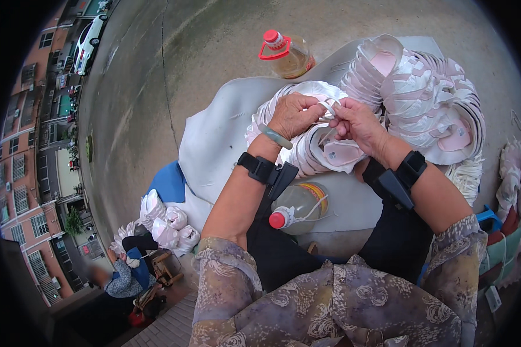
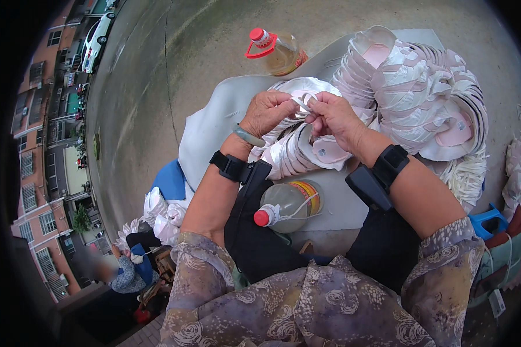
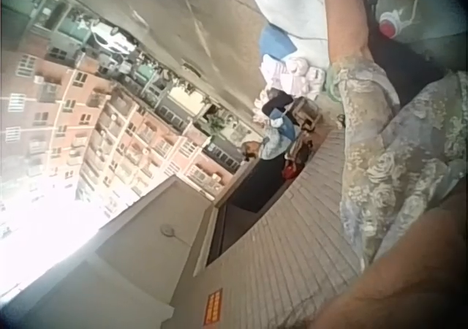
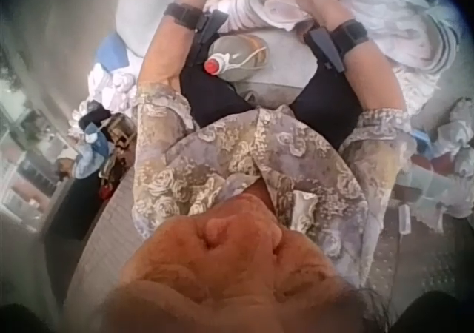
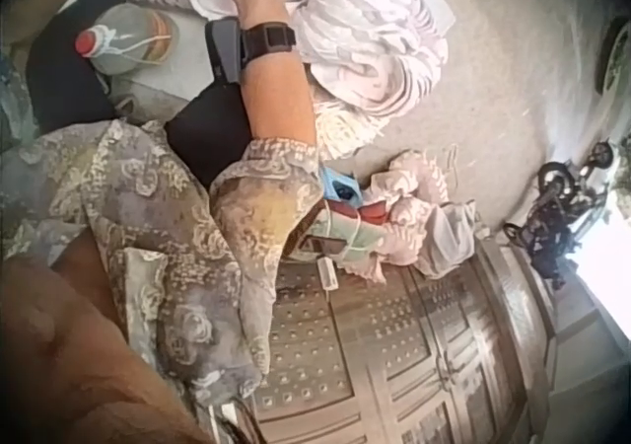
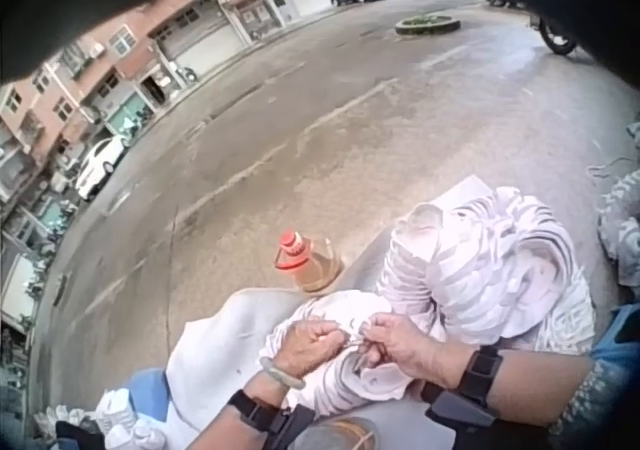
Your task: The recorder is lacing and organizing a batch of pink and white sneakers.
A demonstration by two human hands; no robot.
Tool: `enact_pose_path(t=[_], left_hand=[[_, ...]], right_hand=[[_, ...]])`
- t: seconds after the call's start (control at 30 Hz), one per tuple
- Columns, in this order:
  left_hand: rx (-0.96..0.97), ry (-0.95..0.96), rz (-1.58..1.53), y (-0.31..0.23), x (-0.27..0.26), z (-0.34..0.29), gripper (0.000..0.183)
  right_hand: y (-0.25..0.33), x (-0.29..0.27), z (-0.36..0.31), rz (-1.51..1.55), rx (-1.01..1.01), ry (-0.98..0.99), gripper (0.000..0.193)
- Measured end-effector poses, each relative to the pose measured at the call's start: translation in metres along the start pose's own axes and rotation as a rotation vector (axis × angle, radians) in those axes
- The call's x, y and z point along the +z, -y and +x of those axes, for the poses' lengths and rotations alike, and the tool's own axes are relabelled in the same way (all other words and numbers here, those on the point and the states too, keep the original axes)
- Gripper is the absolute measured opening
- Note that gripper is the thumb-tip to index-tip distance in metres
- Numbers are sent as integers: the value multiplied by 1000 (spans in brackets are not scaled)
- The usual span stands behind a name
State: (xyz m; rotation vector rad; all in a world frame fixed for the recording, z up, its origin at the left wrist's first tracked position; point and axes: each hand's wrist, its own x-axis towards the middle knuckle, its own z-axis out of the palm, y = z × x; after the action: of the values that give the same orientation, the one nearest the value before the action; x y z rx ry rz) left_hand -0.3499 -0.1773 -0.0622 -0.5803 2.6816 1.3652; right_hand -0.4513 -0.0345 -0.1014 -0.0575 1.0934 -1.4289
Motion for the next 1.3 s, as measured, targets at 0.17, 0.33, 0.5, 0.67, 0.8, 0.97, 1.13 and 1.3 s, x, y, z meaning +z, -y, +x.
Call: enact_pose_path(t=[0.17,0.33,0.5,0.67,0.8,0.97,1.13,1.3], left_hand=[[-177,7,-591,4,18,5,18],[-396,50,-884,3,14,9,23],[-611,86,-614,-4,10,16,32],[-606,128,-435,-10,7,15,36],[-385,295,-368,0,10,8,35],[-77,324,-36,-8,18,4,32],[-118,175,-44,-3,16,4,35],[-273,243,-262,-11,11,1,34]], right_hand=[[3,-12,6,-52,-59,7,15],[3,-16,11,-26,-67,1,16],[0,-14,9,-44,-27,86,14],[0,-19,9,-293,-247,-23,17],[2,-15,7,-299,-391,-12,17],[2,-12,2,-410,-403,78,18],[13,-10,-3,-459,-383,119,19],[3,-9,1,-239,-404,162,14]])
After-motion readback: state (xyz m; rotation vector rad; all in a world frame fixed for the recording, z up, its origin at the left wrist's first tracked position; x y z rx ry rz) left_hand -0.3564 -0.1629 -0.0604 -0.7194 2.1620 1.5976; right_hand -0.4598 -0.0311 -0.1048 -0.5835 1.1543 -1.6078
